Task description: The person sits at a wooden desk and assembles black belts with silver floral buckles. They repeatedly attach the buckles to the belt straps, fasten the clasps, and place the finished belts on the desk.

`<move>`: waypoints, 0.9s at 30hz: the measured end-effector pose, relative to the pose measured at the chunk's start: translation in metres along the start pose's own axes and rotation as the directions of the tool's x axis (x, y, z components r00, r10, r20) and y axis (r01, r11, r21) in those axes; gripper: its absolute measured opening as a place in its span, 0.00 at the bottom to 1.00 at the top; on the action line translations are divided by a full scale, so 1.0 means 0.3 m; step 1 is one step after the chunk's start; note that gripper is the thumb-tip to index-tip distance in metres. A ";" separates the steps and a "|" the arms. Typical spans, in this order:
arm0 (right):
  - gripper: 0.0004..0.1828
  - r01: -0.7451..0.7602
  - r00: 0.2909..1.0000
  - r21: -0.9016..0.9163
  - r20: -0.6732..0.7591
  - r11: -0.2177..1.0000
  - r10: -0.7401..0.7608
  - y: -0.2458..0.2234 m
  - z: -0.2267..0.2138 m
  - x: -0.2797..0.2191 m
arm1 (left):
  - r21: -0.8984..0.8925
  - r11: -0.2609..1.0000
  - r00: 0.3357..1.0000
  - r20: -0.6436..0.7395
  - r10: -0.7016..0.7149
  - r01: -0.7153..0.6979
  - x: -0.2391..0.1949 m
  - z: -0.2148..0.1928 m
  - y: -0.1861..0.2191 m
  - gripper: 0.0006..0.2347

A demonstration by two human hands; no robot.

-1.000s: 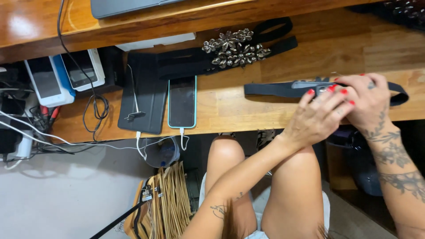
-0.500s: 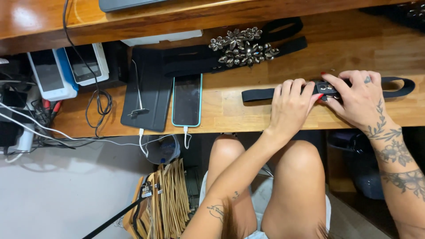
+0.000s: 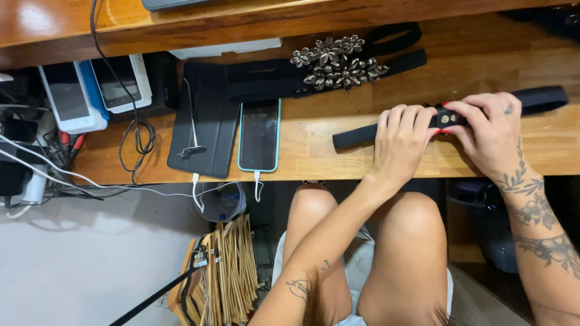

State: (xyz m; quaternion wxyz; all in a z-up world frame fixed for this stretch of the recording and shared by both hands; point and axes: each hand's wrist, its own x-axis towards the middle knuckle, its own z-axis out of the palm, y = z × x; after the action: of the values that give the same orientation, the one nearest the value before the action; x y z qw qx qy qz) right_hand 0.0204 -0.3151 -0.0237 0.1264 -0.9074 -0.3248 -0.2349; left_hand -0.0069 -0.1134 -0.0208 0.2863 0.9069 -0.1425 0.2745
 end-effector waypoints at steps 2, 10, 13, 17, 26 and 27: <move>0.17 -0.023 1.000 0.070 -0.019 0.997 0.024 -0.024 -0.039 0.024 | -0.118 0.993 1.000 -0.024 -0.001 -0.002 0.000 -0.010 -0.006 0.14; 0.30 -0.080 0.980 0.473 -0.125 0.877 0.156 -0.243 -0.004 0.178 | -0.639 0.745 0.974 0.028 -0.224 0.190 -0.014 0.006 -0.023 0.17; 0.26 -0.103 0.969 0.628 -0.113 0.772 0.221 -0.316 0.030 0.256 | -0.909 0.308 0.837 0.075 -0.542 0.281 -0.074 0.110 -0.068 0.18; 0.16 -0.100 0.960 0.430 -0.196 0.897 0.201 -0.416 0.021 0.324 | -0.634 0.742 0.813 -0.305 -0.497 0.216 -0.219 0.359 -0.223 0.15; 0.22 -0.240 0.902 0.166 -0.327 0.957 0.283 -0.498 0.055 0.323 | -0.847 0.454 0.789 -0.069 -0.611 0.277 -0.026 0.003 -0.175 0.20; 0.26 -0.239 0.899 0.204 -0.323 0.949 0.296 -0.501 0.066 0.317 | -0.837 0.478 0.814 -0.069 -0.577 0.268 -0.021 -0.013 -0.175 0.20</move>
State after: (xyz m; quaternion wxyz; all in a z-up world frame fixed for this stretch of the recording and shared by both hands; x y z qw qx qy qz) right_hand -0.0058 -0.1434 0.0193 0.2853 -0.8742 -0.1867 -0.3457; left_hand 0.0084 -0.0686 -0.0450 0.7382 0.6242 0.0350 0.2534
